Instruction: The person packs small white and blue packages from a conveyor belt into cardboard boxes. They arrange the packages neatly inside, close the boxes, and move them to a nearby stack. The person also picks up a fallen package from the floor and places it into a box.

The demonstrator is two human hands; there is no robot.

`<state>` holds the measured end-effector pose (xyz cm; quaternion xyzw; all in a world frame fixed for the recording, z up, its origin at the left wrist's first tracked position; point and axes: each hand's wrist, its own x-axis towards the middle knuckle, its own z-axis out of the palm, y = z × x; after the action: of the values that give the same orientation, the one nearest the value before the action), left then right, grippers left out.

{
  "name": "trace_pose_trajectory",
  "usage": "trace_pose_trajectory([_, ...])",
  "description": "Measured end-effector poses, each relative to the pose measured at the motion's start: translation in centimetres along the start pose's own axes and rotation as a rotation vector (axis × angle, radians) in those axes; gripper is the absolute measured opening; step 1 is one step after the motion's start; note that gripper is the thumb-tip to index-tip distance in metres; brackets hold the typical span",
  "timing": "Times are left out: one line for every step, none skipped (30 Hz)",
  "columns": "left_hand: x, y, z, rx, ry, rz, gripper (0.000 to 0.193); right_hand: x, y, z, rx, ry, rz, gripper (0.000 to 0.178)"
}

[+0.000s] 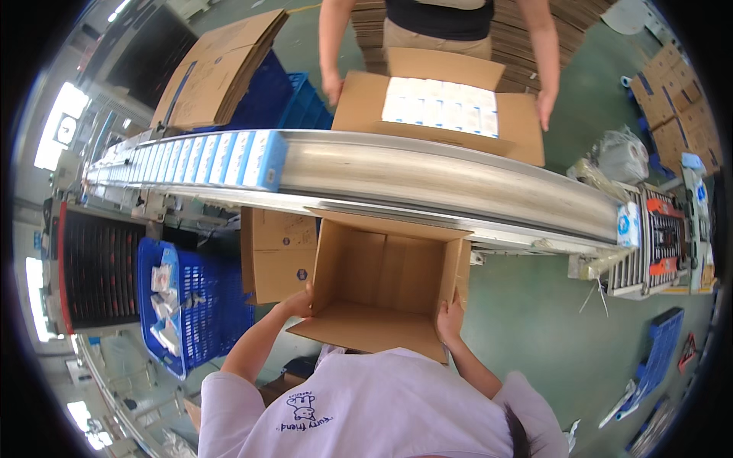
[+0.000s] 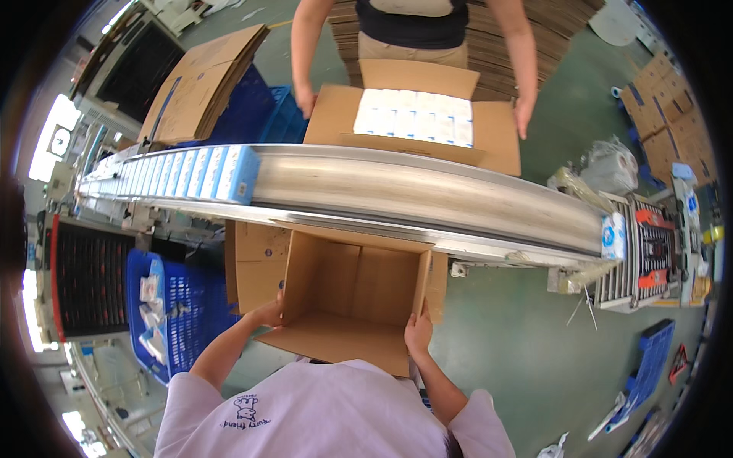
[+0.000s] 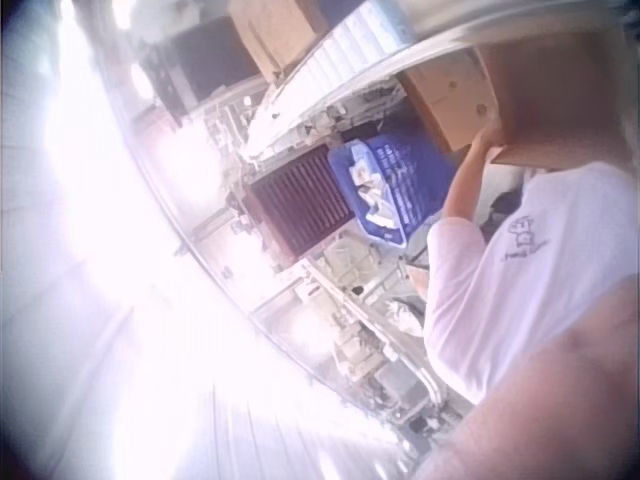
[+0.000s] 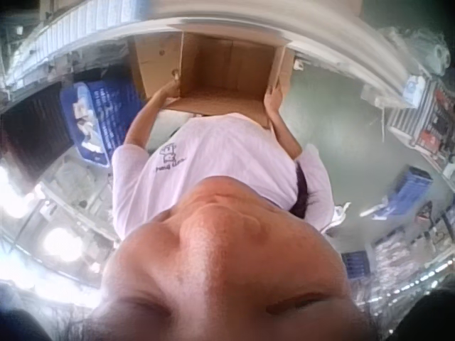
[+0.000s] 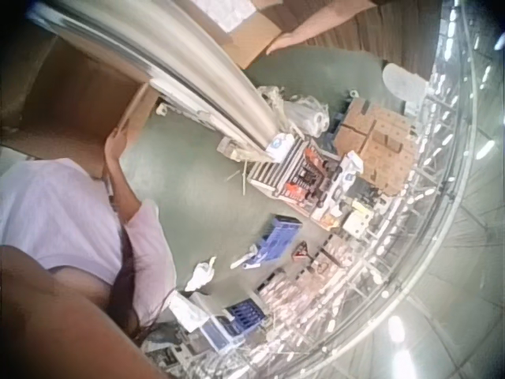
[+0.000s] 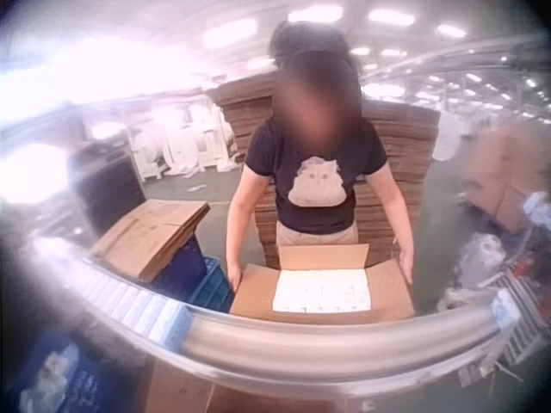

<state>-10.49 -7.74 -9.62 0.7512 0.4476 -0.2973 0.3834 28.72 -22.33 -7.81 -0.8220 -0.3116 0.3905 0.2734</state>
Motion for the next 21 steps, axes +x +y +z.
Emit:
trace_pose_trajectory([-0.2,-0.1,0.1,-0.030,0.000,0.020,0.109,-0.2,-0.6,-0.4,-0.052,-0.047,0.061,0.055])
trace_pose_trajectory([-0.2,0.6,-0.7,-0.067,0.005,0.034,0.108,-0.2,-1.2,-0.9,-0.111,-0.099,0.114,0.056])
trace_pose_trajectory([-0.4,1.1,-0.7,-0.113,0.011,0.042,0.108,0.1,-1.6,-1.2,-0.180,-0.158,0.164,0.058])
trace_pose_trajectory([0.0,0.2,0.8,-0.126,0.054,0.069,0.100,0.5,-0.5,-1.4,-0.258,-0.099,-0.021,0.058])
trace_pose_trajectory([1.2,-0.6,1.5,-0.119,0.101,0.111,0.093,0.8,0.5,-1.8,-0.314,-0.017,-0.206,0.059])
trace_pose_trajectory([1.1,0.5,0.7,-0.146,0.069,0.074,0.098,1.4,0.1,-2.2,-0.422,0.187,-0.304,0.058])
trace_pose_trajectory([-0.1,2.0,-0.8,-0.172,0.042,0.029,0.104,1.5,-2.1,-2.9,-0.510,0.392,-0.410,0.057])
trace_pose_trajectory([-1.1,3.0,-2.0,-0.298,-0.028,-0.030,0.101,1.2,-7.0,-4.0,-0.394,0.451,-0.581,0.054])
trace_pose_trajectory([-2.1,3.8,-3.7,-0.419,-0.101,-0.075,0.097,1.1,-12.6,-4.9,-0.272,0.517,-0.737,0.051])
trace_pose_trajectory([-3.9,5.3,-6.3,-0.411,-0.104,-0.126,0.072,1.6,-15.9,-5.3,-0.309,0.495,-0.798,0.049])
trace_pose_trajectory([-4.0,4.9,-7.1,-0.399,-0.189,-0.104,0.069,2.3,-18.5,-5.7,-0.347,0.469,-0.862,0.046])
trace_pose_trajectory([-4.2,4.2,-7.7,-0.393,-0.267,-0.088,0.066,3.4,-20.8,-5.5,-0.378,0.437,-0.933,0.044])
trace_pose_trajectory([-3.9,3.1,-9.0,-0.371,-0.355,-0.052,0.063,4.7,-22.7,-5.0,-0.339,0.438,-0.977,0.035])
trace_pose_trajectory([-4.5,1.6,-10.6,-0.456,-0.127,0.187,0.049,5.7,-24.9,-5.0,-0.381,0.450,-1.051,0.033])
trace_pose_trajectory([-4.8,-0.1,-13.3,-0.520,0.101,0.445,0.036,6.8,-26.8,-5.0,-0.437,0.482,-1.114,0.032])
trace_pose_trajectory([-6.5,0.0,-18.7,-0.687,0.299,0.422,0.025,8.0,-27.9,-4.9,-0.448,0.382,-1.065,0.030])
trace_pose_trajectory([-7.8,-0.6,-22.6,-0.499,0.689,0.457,0.025,9.7,-28.7,-4.7,-0.448,0.249,-1.023,0.029])
trace_pose_trajectory([-7.7,-2.6,-24.7,-0.520,0.953,0.270,0.027,11.1,-29.5,-4.5,-0.444,0.112,-0.977,0.028])
trace_pose_trajectory([-7.2,-4.9,-27.1,-0.357,1.169,0.014,0.034,12.8,-29.9,-3.7,-0.292,0.012,-0.915,0.027])
trace_pose_trajectory([-6.3,-8.5,-28.9,0.031,1.361,-0.113,0.042,14.5,-29.6,-2.5,-0.141,-0.087,-0.850,0.027])
trace_pose_trajectory([-5.7,-10.9,-30.9,0.184,1.318,-0.390,0.052,15.9,-28.5,-1.0,-0.236,-0.084,-0.796,0.027])
